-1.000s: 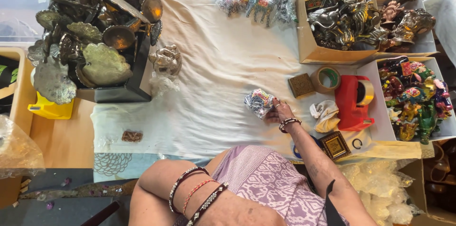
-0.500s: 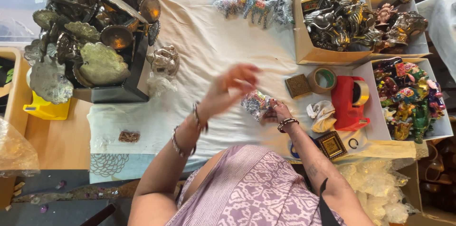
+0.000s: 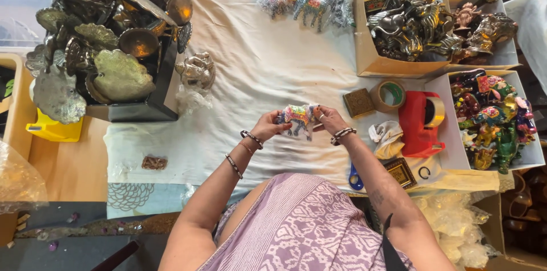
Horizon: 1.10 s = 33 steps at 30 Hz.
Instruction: Cleaning and wrapping small metal animal figurines in paper and bubble wrap for shipping or storage.
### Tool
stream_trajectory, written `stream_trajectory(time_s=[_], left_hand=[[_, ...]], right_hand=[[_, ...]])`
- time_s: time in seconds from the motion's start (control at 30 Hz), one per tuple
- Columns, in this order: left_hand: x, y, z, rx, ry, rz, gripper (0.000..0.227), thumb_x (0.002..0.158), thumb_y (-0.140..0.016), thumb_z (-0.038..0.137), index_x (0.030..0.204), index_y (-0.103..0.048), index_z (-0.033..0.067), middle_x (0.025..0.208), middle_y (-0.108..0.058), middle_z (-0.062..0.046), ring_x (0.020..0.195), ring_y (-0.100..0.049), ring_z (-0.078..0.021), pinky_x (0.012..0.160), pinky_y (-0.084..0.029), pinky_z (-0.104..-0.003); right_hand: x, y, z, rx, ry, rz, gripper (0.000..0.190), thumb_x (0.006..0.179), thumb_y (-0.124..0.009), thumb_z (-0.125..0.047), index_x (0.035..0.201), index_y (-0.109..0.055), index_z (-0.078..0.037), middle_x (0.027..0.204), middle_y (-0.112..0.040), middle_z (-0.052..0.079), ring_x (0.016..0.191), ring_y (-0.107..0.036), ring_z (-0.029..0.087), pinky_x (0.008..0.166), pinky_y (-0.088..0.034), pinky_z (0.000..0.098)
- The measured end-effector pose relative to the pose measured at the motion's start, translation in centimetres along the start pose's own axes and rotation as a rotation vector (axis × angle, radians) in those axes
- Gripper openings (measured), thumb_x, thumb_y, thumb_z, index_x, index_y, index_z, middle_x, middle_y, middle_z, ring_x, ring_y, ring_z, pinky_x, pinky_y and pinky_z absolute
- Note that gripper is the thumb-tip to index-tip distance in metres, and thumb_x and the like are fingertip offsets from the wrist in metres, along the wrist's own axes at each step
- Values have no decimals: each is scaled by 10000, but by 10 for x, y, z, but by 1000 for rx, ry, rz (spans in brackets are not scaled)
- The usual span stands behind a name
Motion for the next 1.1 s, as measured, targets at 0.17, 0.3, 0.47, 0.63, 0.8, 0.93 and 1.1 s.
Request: stream_trajectory(time_s=[0.17,0.3,0.47,0.63,0.8,0.93,1.1], left_hand=[[9,19,-5,-236,61,169,470,894,-796,125,1327,-638,33,995,-744,-45,798,-669,-92,665,-553,-252],[3,34,8,-330,135,220,459,883,-772,130,1310,-626,45,1033,-756,-20,859,-724,-98,735,-625,-271],[13,55,-11,-437,169,318,393,913,-758,181,1287,-670,99,1013,-751,0,854,-705,-98,749,-606,-284],[27,73,-24,-446,166,357,323,936,-745,201,1242,-689,112,1004,-749,13,863,-700,-94,774,-597,-306],[49,91,-28,-412,219,389,256,986,-669,255,1205,-706,128,985,-744,16,869,-697,-94,765,-603,-319],[74,105,-6,-397,199,372,232,997,-650,253,1188,-710,138,987,-745,13,865,-698,-98,764,-607,-328],[120,136,30,-413,142,392,223,1004,-645,227,1193,-705,126,984,-746,-2,855,-692,-115,743,-589,-320]], right_hand=[[-16,-25,-57,-671,198,384,447,985,-614,-477,1296,-667,-162,1144,-734,72,1049,-705,260,858,-568,430],[3,-15,-37,-1179,346,493,520,938,-651,-492,1361,-596,-195,1371,-641,125,1265,-591,334,1029,-478,474],[11,-26,-47,-1564,200,376,728,909,-579,-618,1532,-371,-306,1646,-270,124,1501,-269,367,1160,-256,617],[15,-21,-21,-1644,294,411,737,944,-482,-648,1575,-299,-314,1676,-198,131,1523,-225,374,1163,-197,678],[19,-13,-28,-1702,360,382,749,957,-460,-632,1588,-272,-273,1676,-158,167,1528,-183,393,1167,-152,685],[17,-9,-38,-1677,343,268,775,945,-463,-648,1584,-261,-257,1679,-111,162,1546,-97,376,1190,-91,656],[17,-5,-40,-1575,373,240,771,929,-477,-660,1568,-272,-281,1684,-87,128,1556,-32,335,1205,-32,623]])
Point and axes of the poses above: each hand's wrist, its own x-axis towards the middle knuckle, its own y-axis out of the back of the hand, z = x × y, the point moved 2 cm from there along x, towards the middle knuckle
